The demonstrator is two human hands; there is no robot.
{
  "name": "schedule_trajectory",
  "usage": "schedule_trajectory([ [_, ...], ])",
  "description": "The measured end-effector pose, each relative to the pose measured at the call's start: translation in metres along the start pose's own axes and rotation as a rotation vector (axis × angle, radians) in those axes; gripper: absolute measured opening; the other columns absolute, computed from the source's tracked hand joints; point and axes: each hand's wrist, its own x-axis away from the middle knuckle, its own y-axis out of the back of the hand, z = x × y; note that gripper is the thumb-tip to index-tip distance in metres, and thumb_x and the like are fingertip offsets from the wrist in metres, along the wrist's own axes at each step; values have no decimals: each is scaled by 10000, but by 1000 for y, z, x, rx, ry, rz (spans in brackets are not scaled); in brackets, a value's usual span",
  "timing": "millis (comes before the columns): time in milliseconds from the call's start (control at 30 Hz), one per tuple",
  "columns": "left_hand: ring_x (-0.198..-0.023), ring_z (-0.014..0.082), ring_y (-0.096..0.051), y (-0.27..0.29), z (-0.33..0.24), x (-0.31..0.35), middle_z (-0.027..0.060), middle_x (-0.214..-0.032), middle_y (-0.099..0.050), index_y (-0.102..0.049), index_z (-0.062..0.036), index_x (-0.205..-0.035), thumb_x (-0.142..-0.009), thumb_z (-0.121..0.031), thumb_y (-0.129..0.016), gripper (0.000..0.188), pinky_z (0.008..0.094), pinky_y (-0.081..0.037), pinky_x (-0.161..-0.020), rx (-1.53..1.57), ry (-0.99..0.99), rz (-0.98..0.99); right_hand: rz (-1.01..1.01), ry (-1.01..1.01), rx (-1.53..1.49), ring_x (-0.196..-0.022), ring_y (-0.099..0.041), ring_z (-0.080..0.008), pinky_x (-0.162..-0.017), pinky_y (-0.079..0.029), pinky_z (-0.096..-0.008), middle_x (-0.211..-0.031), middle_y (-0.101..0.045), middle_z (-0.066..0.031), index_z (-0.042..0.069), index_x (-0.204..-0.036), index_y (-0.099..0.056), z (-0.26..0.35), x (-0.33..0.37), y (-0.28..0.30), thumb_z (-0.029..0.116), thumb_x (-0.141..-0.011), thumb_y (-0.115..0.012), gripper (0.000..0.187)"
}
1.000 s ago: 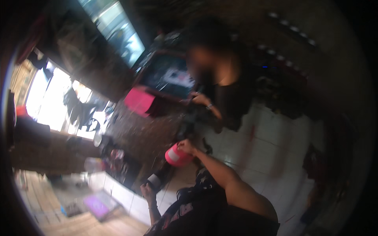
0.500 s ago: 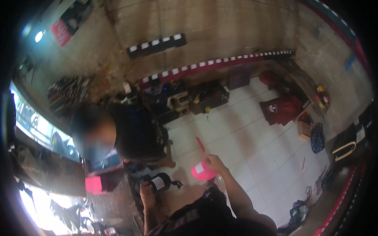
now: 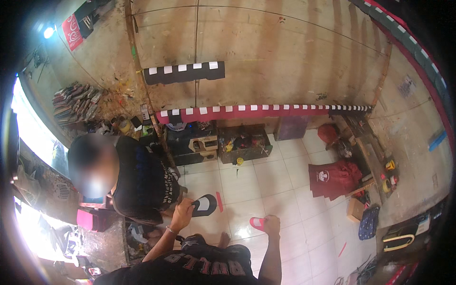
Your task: The person repeatedly picks up pink and black foam pieces and attaches them to long striped poles. They move between a workbench and the poles, handling the foam pieces one at a time and placing them along the pole length.
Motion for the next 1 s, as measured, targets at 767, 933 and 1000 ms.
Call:
schedule_trajectory([
  [767, -695, 347, -648, -41, 55, -307, 181, -760, -641, -547, 4, -971, -865, -45, -583, 122, 390, -485, -611, 8, 162, -431, -240, 689, -636, -733, -590, -86, -649, -461, -253, -796, -675, -48, 2, -1020, -676, 347, -536, 165, 102, -850, -661, 198],
  [933, -652, 280, -647, -56, 40, -344, 171, -748, -639, -557, 19, -973, -864, -28, -584, 122, 357, -485, -598, -69, 307, -553, 45, 675, -962, -678, -514, -37, -594, -405, -183, -776, -627, 24, 33, -1221, -605, 390, -665, 168, 12, -885, -618, 337],
  [1000, -661, 290, -627, -69, 37, -350, 164, -734, -624, -565, 16, -958, -857, -79, -598, 142, 365, -480, -617, -58, 430, -613, 172, 613, -969, -699, -538, -39, -602, -412, -170, -804, -643, 13, 45, -1278, -567, 392, -709, 155, -14, -886, -610, 398],
])
